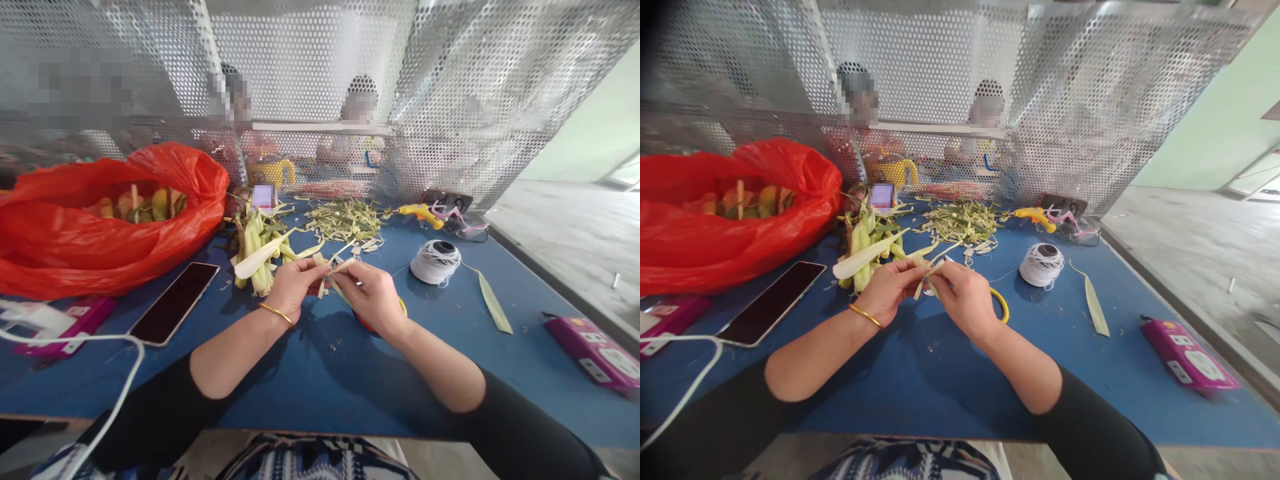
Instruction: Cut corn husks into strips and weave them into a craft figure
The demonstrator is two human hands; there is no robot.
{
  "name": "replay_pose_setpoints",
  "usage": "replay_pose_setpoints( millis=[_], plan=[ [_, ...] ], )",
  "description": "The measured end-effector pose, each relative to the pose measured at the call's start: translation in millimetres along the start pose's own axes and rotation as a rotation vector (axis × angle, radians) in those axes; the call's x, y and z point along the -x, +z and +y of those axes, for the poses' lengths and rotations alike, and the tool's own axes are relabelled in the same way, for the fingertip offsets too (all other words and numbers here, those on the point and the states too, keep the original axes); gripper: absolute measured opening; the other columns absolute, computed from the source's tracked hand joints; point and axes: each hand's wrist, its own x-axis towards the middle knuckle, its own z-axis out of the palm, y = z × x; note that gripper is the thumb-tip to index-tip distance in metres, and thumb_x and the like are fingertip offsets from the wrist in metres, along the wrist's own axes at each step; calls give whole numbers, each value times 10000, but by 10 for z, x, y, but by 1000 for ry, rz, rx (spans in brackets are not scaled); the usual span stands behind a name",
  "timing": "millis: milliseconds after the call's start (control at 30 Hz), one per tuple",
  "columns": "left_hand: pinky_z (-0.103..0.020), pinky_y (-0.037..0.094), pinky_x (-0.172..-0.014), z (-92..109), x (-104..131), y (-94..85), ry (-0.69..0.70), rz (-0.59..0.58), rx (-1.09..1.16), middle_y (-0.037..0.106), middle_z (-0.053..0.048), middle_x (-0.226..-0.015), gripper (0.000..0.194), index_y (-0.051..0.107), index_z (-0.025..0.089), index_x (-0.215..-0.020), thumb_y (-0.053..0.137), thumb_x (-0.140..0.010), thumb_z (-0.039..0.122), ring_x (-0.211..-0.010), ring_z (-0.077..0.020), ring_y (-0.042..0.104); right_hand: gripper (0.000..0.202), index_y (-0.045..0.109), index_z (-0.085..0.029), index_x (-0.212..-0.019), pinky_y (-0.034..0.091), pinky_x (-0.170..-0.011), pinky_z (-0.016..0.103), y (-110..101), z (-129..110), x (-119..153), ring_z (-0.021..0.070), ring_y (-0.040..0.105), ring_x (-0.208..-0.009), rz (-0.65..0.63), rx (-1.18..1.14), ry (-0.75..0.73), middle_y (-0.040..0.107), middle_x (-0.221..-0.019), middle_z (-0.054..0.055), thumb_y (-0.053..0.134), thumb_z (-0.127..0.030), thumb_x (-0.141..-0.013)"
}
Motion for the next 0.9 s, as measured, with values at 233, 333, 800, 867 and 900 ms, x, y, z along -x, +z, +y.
replay_pose_setpoints(
  millis=[233,333,800,867,900],
  plan=[
    [-209,443,-497,-22,6,-2,-27,-70,3,657,-12,-573,245,719,134,-644,871,-498,259,-508,-108,594,209,511,-204,-605,342,-553,237,-3,1,-37,106,437,-547,78,-122,156,496,-563,-34,511,-288,-797],
    [-210,445,-484,-28,4,1,-21,-87,9,643,-4,-561,277,705,134,-623,886,-463,271,-501,-106,585,226,461,-207,-565,292,-498,238,24,44,-58,98,379,-504,91,-182,282,430,-508,-50,515,-313,-758],
    [-257,503,-614,13,-39,-31,34,31,16,666,-13,-581,183,681,142,-606,817,-526,233,-566,-131,615,117,535,-217,-937,487,-622,255,-9,-31,-8,126,646,-588,-146,-194,127,659,-732,-19,441,-185,-876],
    [-248,498,-596,22,-52,-35,29,36,45,665,-7,-578,167,675,144,-598,806,-521,212,-556,-125,611,221,567,-215,-1006,492,-700,271,-36,-40,2,140,662,-729,-188,-73,-74,679,-838,15,402,-129,-887],
    [-240,491,-580,25,-53,-34,28,35,51,662,-3,-574,159,678,145,-599,802,-518,203,-548,-121,605,242,585,-213,-999,492,-730,274,-45,-37,2,145,658,-789,-207,-39,-152,683,-883,29,394,-112,-891]
  ],
)
